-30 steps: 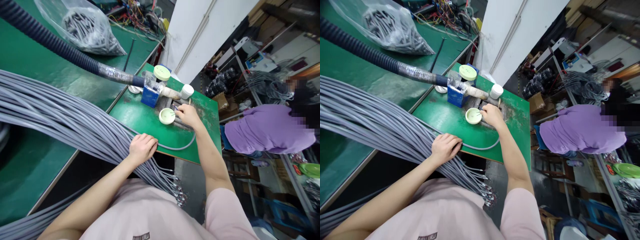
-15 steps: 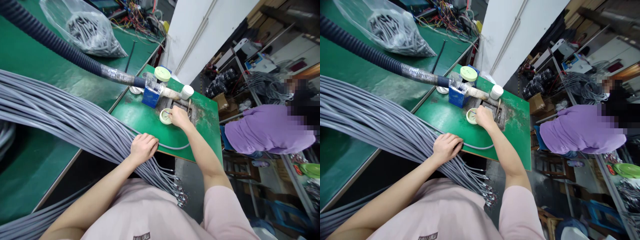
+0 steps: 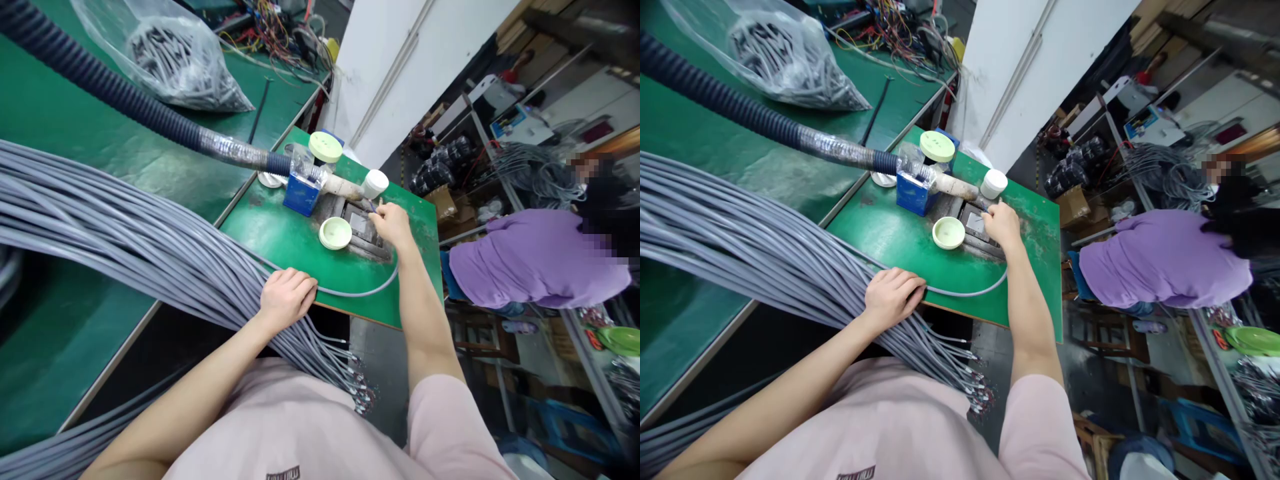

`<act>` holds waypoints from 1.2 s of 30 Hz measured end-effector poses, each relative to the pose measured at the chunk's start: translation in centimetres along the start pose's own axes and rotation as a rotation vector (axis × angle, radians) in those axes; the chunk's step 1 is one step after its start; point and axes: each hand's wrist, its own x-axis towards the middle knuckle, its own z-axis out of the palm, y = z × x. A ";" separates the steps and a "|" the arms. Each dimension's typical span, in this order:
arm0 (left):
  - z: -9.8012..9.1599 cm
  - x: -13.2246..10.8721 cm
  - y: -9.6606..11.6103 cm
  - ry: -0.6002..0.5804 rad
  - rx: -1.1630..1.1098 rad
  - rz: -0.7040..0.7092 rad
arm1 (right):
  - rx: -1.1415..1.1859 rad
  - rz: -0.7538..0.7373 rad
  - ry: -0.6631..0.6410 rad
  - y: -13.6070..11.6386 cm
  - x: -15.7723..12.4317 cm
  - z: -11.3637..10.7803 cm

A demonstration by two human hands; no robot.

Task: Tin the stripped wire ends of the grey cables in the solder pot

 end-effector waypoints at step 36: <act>0.1 -0.2 0.0 -0.020 -0.005 -0.020 | 0.296 0.040 0.087 1.9 -3.1 0.2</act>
